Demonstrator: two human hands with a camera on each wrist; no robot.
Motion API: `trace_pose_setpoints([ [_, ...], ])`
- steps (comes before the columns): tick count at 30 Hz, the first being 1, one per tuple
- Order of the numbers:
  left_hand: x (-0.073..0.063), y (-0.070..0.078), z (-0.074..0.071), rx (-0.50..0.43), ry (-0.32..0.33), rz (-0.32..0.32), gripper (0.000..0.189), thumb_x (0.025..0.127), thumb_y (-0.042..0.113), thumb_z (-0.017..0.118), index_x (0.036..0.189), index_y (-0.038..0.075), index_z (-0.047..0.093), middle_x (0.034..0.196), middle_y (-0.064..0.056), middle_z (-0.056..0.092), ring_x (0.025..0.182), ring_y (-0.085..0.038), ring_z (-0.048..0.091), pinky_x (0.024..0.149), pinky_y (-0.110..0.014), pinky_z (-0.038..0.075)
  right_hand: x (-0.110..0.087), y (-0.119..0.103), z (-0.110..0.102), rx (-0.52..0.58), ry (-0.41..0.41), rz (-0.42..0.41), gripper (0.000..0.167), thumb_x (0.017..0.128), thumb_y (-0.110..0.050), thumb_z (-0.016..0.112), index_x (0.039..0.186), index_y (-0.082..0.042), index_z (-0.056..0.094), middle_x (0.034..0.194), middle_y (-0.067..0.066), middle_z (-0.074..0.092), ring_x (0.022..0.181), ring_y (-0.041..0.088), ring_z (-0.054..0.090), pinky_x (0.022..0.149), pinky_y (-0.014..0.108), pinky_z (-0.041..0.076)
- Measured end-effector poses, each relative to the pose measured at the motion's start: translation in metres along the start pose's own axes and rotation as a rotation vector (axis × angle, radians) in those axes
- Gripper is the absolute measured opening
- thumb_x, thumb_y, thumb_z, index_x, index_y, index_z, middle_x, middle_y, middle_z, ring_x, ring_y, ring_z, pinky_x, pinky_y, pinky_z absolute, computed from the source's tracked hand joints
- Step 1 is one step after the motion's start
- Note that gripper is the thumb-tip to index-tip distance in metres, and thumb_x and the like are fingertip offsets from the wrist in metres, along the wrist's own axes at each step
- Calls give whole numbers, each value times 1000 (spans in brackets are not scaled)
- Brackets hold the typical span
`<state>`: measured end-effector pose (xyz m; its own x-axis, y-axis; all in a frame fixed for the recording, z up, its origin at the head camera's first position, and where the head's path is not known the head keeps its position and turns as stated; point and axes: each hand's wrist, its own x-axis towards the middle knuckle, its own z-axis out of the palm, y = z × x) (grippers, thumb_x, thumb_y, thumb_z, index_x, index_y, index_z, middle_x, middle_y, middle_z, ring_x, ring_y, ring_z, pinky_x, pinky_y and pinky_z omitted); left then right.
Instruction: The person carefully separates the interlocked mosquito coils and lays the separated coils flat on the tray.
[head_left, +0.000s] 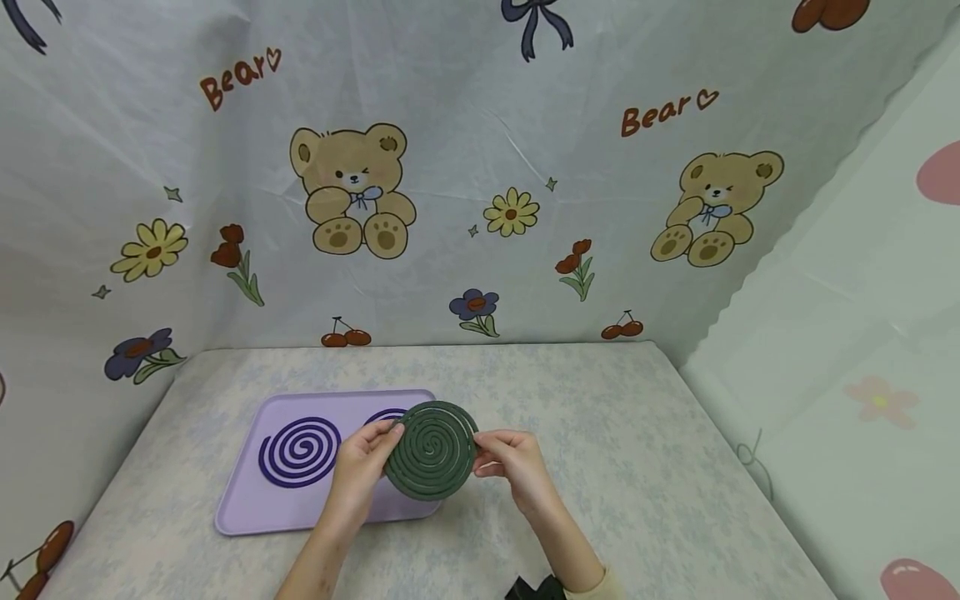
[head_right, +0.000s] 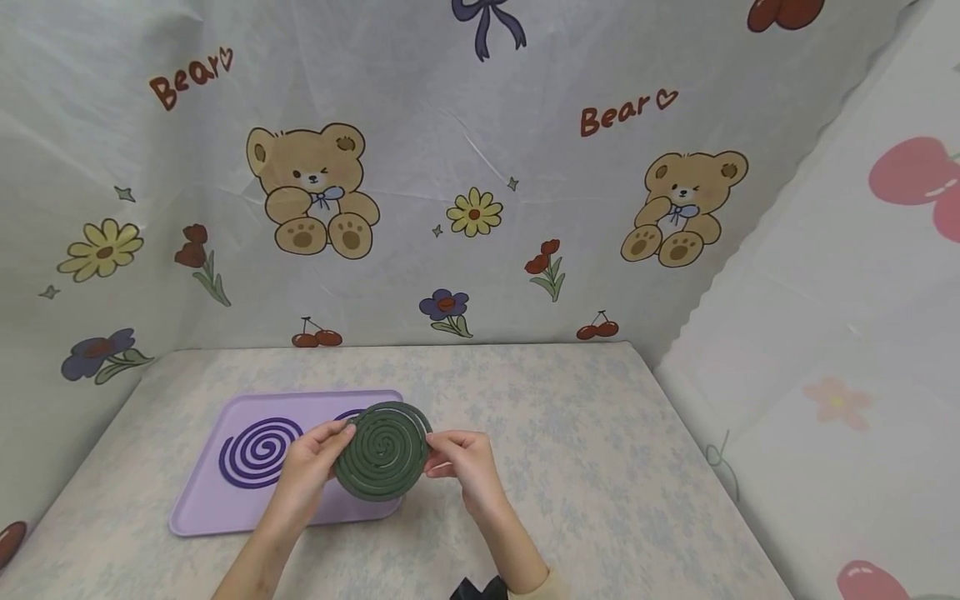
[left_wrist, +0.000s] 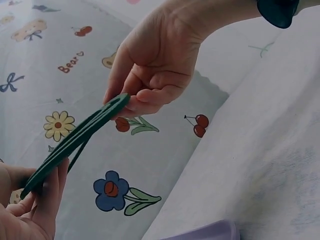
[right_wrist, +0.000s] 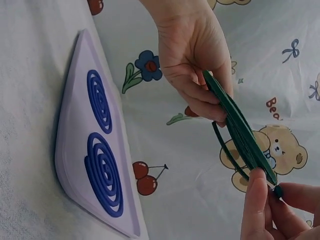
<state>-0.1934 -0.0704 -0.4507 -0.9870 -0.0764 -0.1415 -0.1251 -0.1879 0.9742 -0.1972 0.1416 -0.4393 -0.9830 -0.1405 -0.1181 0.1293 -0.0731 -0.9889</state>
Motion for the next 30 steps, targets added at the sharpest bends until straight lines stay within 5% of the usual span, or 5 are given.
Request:
trace_pose_setpoints([
  [13,1,0,1,-35,0,-17,23,94,11,57,108,-8,57,77,8,68,69,-5,64,65,-22,57,3,0,-3,-15,31,-7,31,90,-11,61,102,18,63,68,-8,68,62,7,64,62,21,56],
  [23,1,-1,0,-49,-13,-27,23,94,10,57,109,-8,57,77,7,68,69,-6,64,64,-21,56,5,2,-5,50,21,9,16,91,-11,61,90,1,70,69,-7,67,62,6,62,60,19,54],
  [30,2,-2,0,-53,-21,-20,30,95,10,56,118,-9,55,79,9,68,71,-5,64,65,-21,57,4,2,-3,-9,28,-3,20,89,-13,63,89,6,70,63,-7,65,60,7,61,59,21,54],
])
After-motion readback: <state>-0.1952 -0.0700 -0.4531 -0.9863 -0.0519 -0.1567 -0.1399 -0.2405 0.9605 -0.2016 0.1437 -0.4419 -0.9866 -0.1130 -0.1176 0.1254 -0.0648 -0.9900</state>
